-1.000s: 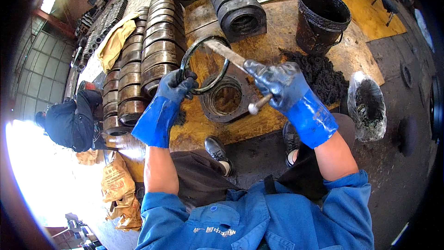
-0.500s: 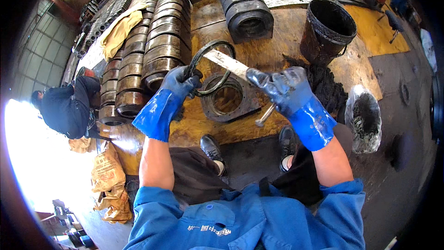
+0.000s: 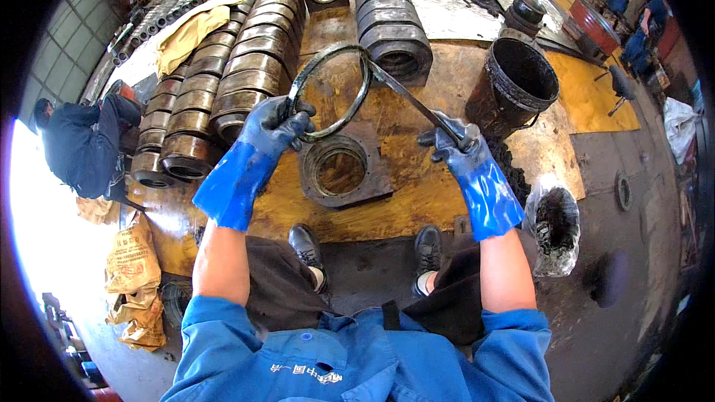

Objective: The person sits on the floor and uses a hammer and chisel to remove a metal ring from a cylindrical part. They then use a file to clean the inside of the ring and apply a dark substance from a bucket onto the ring using a tool.

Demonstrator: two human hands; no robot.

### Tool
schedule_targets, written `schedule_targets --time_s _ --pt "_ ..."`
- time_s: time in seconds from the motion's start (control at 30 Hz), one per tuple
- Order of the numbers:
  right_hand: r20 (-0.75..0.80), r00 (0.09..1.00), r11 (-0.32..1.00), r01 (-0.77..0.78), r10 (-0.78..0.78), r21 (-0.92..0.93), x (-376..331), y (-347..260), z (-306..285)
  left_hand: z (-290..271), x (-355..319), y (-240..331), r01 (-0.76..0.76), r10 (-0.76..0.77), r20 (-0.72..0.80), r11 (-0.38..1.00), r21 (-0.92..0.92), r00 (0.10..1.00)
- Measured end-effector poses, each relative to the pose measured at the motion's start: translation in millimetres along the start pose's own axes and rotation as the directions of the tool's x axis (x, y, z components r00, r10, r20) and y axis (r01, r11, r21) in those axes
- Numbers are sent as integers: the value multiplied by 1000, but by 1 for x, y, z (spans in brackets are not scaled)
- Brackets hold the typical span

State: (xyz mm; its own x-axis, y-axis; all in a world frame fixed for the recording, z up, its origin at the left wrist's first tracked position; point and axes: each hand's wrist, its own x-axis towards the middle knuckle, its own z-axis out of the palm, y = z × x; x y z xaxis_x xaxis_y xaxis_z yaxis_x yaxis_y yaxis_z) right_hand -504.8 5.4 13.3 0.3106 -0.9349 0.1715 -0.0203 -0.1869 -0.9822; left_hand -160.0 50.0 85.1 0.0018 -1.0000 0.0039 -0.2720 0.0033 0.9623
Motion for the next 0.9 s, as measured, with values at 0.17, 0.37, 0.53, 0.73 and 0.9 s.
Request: schedule_targets --time_s 0.17,0.37,0.53,0.73,0.9 --pt "75 947 886 -318 311 337 -9 -5 22 -3 3 -1 -97 91 -68 991 -87 994" --pt "254 721 328 -561 644 760 -23 7 68 -1 14 -20 -230 211 -141 963 -142 967" --pt "397 686 178 -608 610 774 -31 1 73 0 22 -34 -320 278 -193 916 -241 941" --pt "544 728 -4 -597 417 802 -42 2 71 1 23 -29 -277 183 -287 902 -332 940" --pt "554 770 22 -589 316 807 -47 -11 73 1 30 -32 -319 195 -304 838 -443 933"
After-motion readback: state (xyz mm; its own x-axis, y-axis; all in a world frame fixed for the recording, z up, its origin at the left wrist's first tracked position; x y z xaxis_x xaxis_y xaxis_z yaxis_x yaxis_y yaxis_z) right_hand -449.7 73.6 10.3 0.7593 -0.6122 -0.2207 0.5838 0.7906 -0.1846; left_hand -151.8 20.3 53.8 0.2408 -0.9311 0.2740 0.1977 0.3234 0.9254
